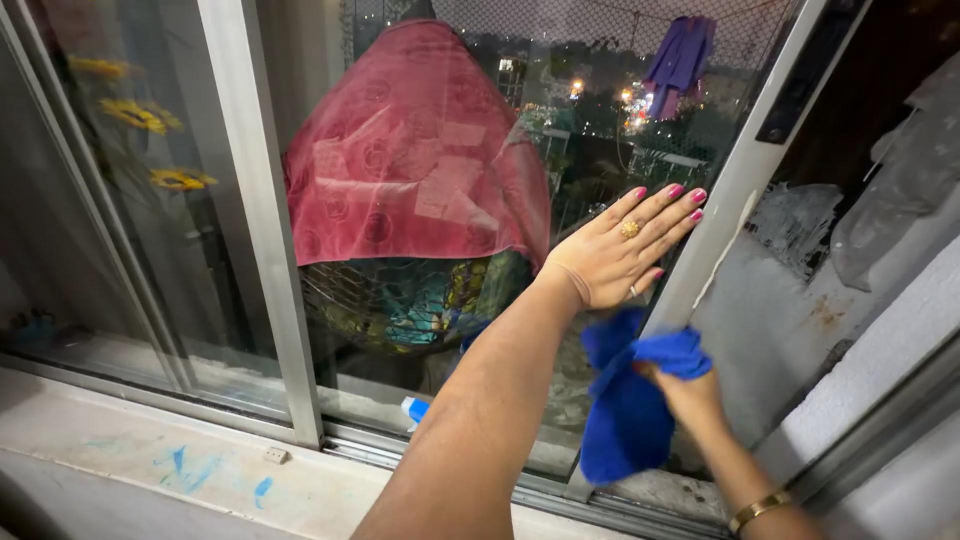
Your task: The person wipes a large sliding glass window and its frame using a blue microfiber cloth. They spray cleaning solution from a blue bottle onto the glass and wipe in broad strokes, covering the upper, middle, and lower sections of the window and the adjacent frame.
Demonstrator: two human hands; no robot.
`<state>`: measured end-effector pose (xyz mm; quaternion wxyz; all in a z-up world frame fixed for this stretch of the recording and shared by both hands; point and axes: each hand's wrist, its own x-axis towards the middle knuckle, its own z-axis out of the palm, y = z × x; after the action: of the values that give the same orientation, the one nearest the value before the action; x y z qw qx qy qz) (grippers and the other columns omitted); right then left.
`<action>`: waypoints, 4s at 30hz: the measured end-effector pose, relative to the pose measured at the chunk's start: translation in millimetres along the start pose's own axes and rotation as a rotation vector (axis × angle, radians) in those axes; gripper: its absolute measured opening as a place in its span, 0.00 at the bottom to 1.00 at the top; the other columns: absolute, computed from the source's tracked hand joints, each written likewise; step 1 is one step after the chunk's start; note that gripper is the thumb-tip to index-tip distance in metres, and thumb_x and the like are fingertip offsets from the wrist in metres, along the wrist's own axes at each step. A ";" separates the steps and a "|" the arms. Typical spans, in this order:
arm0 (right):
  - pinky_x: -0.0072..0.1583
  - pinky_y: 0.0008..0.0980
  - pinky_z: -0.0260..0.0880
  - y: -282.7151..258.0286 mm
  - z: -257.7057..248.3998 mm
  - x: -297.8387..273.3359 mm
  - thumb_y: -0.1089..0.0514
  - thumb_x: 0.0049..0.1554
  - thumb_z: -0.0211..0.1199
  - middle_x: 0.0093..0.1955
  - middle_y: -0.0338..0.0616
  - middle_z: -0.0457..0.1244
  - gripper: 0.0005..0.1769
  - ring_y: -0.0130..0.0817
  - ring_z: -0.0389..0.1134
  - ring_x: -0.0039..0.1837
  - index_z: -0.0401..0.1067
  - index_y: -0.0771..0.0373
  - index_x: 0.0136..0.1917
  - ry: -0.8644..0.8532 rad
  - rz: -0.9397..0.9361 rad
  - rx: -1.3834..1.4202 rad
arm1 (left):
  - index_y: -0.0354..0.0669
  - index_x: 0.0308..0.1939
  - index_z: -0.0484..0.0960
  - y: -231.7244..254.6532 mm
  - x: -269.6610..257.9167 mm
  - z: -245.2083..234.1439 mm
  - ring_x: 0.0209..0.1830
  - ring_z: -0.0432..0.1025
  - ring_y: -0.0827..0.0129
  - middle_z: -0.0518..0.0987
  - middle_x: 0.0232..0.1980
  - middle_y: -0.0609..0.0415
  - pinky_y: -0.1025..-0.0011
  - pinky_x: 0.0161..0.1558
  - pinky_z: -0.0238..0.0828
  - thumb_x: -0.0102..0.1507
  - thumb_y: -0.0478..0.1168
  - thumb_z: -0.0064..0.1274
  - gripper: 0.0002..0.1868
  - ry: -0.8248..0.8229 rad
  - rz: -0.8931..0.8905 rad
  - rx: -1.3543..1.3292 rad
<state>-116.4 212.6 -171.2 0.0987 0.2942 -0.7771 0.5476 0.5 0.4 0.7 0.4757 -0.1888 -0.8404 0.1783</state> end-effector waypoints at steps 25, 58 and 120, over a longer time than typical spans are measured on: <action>0.57 0.29 0.69 -19.5 -7.2 10.4 0.65 0.53 0.71 0.51 0.37 0.71 0.12 0.27 0.70 0.51 0.78 0.62 0.52 0.063 0.009 0.350 | 0.43 0.82 0.54 0.2 0.3 -0.2 0.87 0.43 0.63 0.48 0.86 0.55 0.58 0.85 0.36 0.69 0.54 0.43 0.40 0.013 0.014 -0.021; 0.56 0.32 0.72 -5.3 -5.5 24.8 0.68 0.52 0.72 0.48 0.42 0.72 0.11 0.32 0.72 0.50 0.80 0.65 0.50 -0.049 -0.047 0.301 | 0.41 0.82 0.54 1.8 0.4 0.2 0.85 0.44 0.59 0.49 0.85 0.52 0.56 0.82 0.38 0.67 0.53 0.45 0.42 0.055 -0.012 -0.010; 0.62 0.33 0.74 -255.0 -68.4 177.7 0.54 0.62 0.71 0.58 0.42 0.70 0.19 0.30 0.72 0.57 0.75 0.65 0.61 0.485 -0.378 0.691 | 0.49 0.66 0.74 2.7 -7.4 35.0 0.84 0.54 0.55 0.70 0.76 0.54 0.53 0.85 0.40 0.66 0.49 0.49 0.25 0.175 0.021 -0.155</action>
<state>-127.4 154.8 141.6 0.2719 0.3098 -0.4362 0.7999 -25.9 -5.0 -23.0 0.5293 -0.2488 -0.8049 0.1006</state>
